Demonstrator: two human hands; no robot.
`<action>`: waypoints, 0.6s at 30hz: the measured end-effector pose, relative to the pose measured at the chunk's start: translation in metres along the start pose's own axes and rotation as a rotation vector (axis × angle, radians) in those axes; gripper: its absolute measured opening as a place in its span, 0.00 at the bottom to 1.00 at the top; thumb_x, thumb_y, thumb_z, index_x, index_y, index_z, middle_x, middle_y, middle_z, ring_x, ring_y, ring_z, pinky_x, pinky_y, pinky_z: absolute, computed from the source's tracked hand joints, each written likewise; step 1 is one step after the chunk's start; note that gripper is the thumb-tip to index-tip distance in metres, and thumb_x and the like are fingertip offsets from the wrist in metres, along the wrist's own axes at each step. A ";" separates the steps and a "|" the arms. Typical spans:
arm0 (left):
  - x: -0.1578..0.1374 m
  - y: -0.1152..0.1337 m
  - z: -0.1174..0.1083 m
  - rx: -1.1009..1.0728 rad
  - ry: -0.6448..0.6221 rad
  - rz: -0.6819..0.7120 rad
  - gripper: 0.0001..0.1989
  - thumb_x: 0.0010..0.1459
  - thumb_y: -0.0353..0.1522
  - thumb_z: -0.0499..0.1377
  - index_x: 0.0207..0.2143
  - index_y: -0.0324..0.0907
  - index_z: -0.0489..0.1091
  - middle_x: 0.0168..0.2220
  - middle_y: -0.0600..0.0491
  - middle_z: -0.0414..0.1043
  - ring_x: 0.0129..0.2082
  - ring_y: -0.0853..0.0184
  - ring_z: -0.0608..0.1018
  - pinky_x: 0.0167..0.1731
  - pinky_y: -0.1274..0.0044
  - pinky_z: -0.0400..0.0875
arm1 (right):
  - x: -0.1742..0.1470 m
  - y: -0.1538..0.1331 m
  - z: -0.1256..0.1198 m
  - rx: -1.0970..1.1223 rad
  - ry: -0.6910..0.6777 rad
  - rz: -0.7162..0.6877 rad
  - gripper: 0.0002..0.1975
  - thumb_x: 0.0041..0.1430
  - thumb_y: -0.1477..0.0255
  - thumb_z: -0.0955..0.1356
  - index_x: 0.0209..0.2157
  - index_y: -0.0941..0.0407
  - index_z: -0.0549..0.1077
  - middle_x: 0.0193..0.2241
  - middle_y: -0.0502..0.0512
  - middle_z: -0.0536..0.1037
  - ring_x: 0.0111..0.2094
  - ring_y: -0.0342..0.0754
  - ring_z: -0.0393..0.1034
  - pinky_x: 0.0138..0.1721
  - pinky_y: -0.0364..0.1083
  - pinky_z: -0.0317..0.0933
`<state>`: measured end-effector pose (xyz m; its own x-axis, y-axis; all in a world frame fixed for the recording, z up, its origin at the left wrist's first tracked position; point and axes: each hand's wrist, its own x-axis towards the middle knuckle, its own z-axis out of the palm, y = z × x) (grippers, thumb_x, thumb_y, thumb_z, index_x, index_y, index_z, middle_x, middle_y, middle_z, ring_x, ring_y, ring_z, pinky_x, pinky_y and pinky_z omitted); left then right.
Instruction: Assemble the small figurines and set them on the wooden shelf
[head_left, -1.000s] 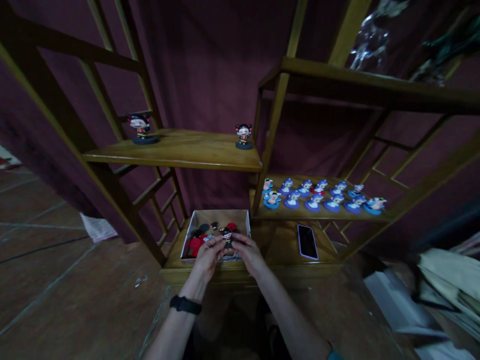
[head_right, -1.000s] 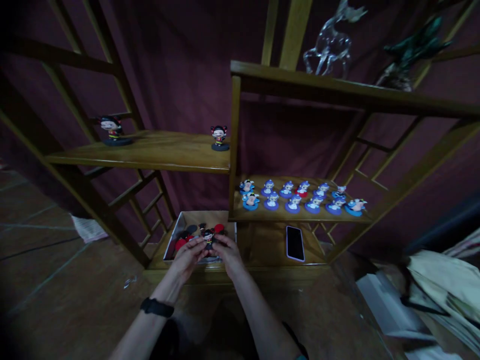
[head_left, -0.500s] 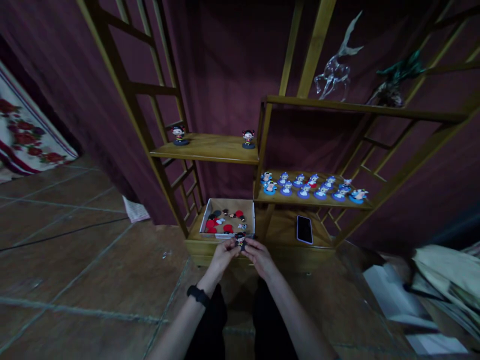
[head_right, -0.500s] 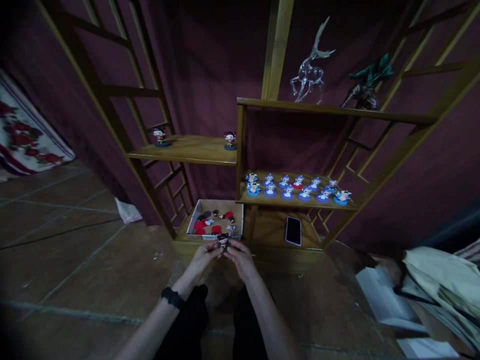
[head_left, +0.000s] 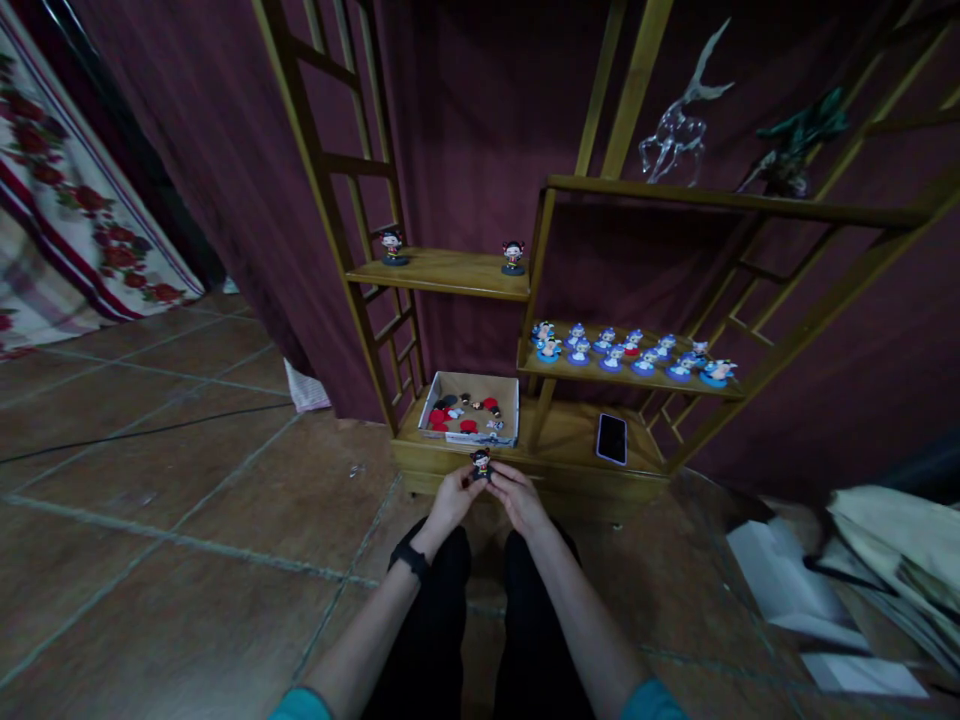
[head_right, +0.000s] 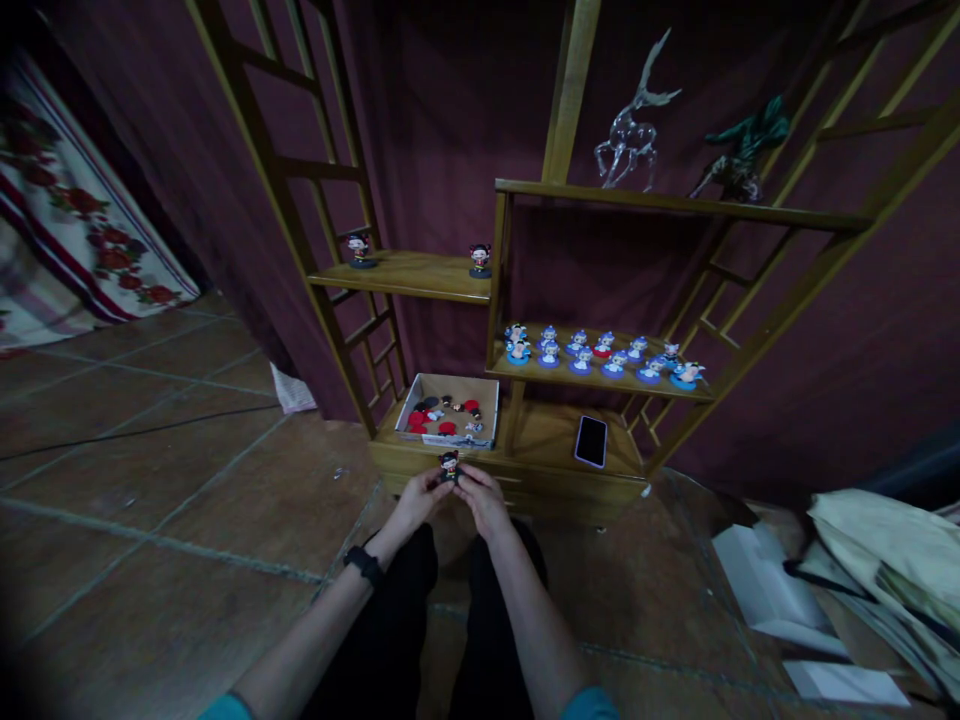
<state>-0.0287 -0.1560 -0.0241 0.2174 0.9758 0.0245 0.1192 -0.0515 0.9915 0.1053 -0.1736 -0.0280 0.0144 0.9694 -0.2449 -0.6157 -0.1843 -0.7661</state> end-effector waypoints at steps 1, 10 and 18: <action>0.000 0.000 0.000 -0.031 -0.008 -0.010 0.16 0.44 0.35 0.61 0.36 0.35 0.72 0.31 0.51 0.73 0.31 0.67 0.72 0.34 0.77 0.66 | 0.000 0.000 0.000 0.000 0.001 0.005 0.18 0.34 0.72 0.75 0.33 0.58 0.76 0.35 0.57 0.79 0.40 0.49 0.72 0.45 0.51 0.63; -0.002 0.011 0.008 0.177 -0.005 0.100 0.14 0.47 0.31 0.59 0.39 0.38 0.70 0.35 0.50 0.73 0.36 0.65 0.73 0.39 0.73 0.67 | -0.001 -0.005 -0.008 -0.009 -0.006 -0.014 0.19 0.34 0.74 0.74 0.35 0.56 0.75 0.37 0.55 0.78 0.39 0.48 0.72 0.42 0.48 0.63; -0.002 0.015 0.009 0.661 0.017 0.246 0.18 0.54 0.29 0.52 0.49 0.39 0.64 0.44 0.45 0.69 0.43 0.63 0.72 0.45 0.72 0.65 | 0.008 0.003 -0.007 0.034 0.116 -0.035 0.16 0.34 0.77 0.73 0.31 0.54 0.75 0.33 0.51 0.79 0.35 0.45 0.73 0.37 0.45 0.66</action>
<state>-0.0186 -0.1610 -0.0104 0.2992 0.9222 0.2451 0.6331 -0.3840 0.6721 0.1093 -0.1675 -0.0369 0.1257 0.9497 -0.2869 -0.6398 -0.1434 -0.7550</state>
